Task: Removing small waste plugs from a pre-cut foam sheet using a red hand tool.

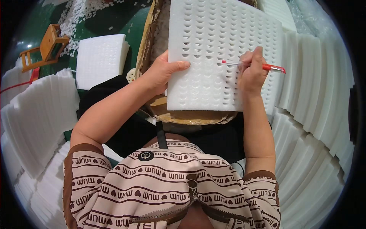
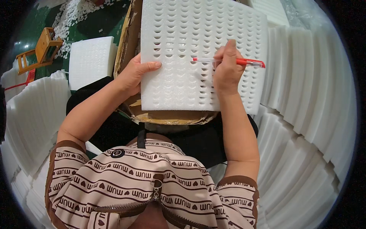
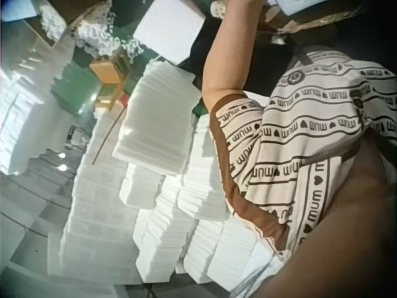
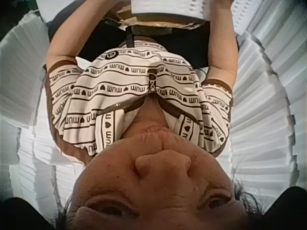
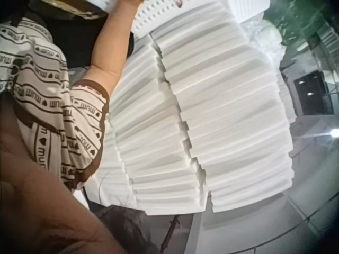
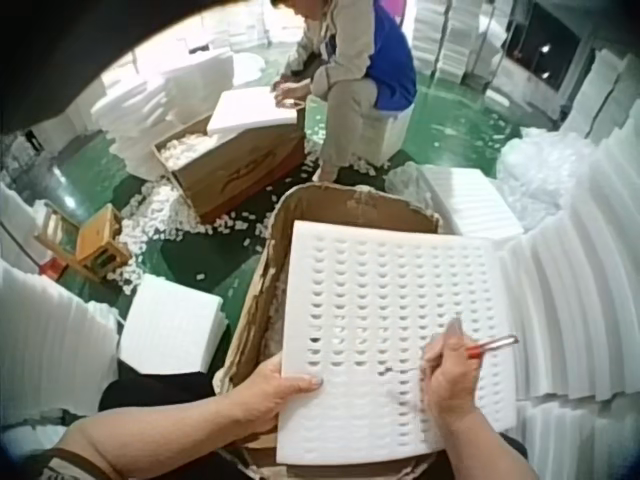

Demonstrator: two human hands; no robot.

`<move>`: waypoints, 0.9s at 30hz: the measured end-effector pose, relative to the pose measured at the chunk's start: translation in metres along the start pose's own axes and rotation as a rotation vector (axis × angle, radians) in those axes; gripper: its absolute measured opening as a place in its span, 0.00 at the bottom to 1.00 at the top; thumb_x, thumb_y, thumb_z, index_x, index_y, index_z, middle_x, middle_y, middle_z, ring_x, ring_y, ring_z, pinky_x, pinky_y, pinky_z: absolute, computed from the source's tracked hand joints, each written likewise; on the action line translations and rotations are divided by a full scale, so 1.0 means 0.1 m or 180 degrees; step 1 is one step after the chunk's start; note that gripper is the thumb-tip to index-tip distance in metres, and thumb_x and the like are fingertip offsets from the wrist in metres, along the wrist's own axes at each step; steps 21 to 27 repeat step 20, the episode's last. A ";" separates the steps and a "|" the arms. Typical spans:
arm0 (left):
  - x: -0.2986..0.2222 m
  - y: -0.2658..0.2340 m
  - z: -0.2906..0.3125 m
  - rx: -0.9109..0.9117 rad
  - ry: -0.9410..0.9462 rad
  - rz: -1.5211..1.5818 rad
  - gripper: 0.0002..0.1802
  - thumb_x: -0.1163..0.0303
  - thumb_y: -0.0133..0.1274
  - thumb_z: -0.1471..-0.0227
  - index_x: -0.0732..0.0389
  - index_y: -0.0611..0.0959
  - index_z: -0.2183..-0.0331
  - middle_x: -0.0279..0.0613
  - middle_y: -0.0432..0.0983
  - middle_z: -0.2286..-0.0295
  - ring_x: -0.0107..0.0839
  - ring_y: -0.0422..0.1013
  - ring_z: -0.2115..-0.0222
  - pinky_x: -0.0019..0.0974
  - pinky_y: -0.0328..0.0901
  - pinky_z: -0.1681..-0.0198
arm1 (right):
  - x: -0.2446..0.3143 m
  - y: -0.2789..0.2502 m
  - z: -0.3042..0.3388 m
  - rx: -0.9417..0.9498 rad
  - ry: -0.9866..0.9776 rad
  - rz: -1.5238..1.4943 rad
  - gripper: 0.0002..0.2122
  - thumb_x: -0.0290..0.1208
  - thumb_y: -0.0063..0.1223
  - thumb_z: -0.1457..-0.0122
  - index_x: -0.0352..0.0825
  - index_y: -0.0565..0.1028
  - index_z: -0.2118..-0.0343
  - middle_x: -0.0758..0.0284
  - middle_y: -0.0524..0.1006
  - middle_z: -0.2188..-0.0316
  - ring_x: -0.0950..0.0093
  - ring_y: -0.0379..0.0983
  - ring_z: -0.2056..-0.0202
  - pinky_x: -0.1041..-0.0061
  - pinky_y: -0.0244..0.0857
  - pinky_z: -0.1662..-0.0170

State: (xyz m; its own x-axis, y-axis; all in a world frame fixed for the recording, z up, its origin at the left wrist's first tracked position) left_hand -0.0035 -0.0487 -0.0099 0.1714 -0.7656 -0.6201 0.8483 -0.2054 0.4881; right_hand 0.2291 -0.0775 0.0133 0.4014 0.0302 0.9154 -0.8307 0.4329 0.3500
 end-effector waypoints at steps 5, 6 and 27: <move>-0.10 0.18 0.10 0.0421 0.0105 -0.0399 0.31 0.77 0.58 0.58 0.64 0.66 0.51 0.53 0.72 0.60 0.42 0.73 0.63 0.41 0.70 0.59 | -0.06 0.52 0.23 0.1084 -0.2385 0.3034 0.13 0.21 0.45 0.43 0.33 0.69 0.85 0.71 0.67 0.84 0.79 0.58 0.82 0.80 0.55 0.79; -0.10 0.16 0.10 0.0406 0.0119 -0.0400 0.31 0.77 0.58 0.58 0.64 0.66 0.51 0.53 0.72 0.60 0.42 0.73 0.63 0.41 0.70 0.59 | -0.08 0.52 0.22 0.1098 -0.2395 0.3021 0.13 0.21 0.45 0.43 0.33 0.69 0.85 0.71 0.67 0.84 0.79 0.58 0.82 0.80 0.55 0.79; 0.04 0.11 0.08 0.0412 -0.0102 -0.0262 0.33 0.82 0.56 0.58 0.61 0.64 0.48 0.49 0.71 0.57 0.39 0.71 0.59 0.38 0.67 0.55 | -0.12 0.68 0.24 0.1002 -0.1280 0.2261 0.11 0.23 0.44 0.41 0.31 0.71 0.82 0.66 0.73 0.80 0.76 0.66 0.79 0.79 0.62 0.73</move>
Point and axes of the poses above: each hand's wrist, its own z-axis away from the middle knuckle, its own y-axis out of the palm, x = y × z, the point moved 5 cm from there along -z, towards the middle knuckle
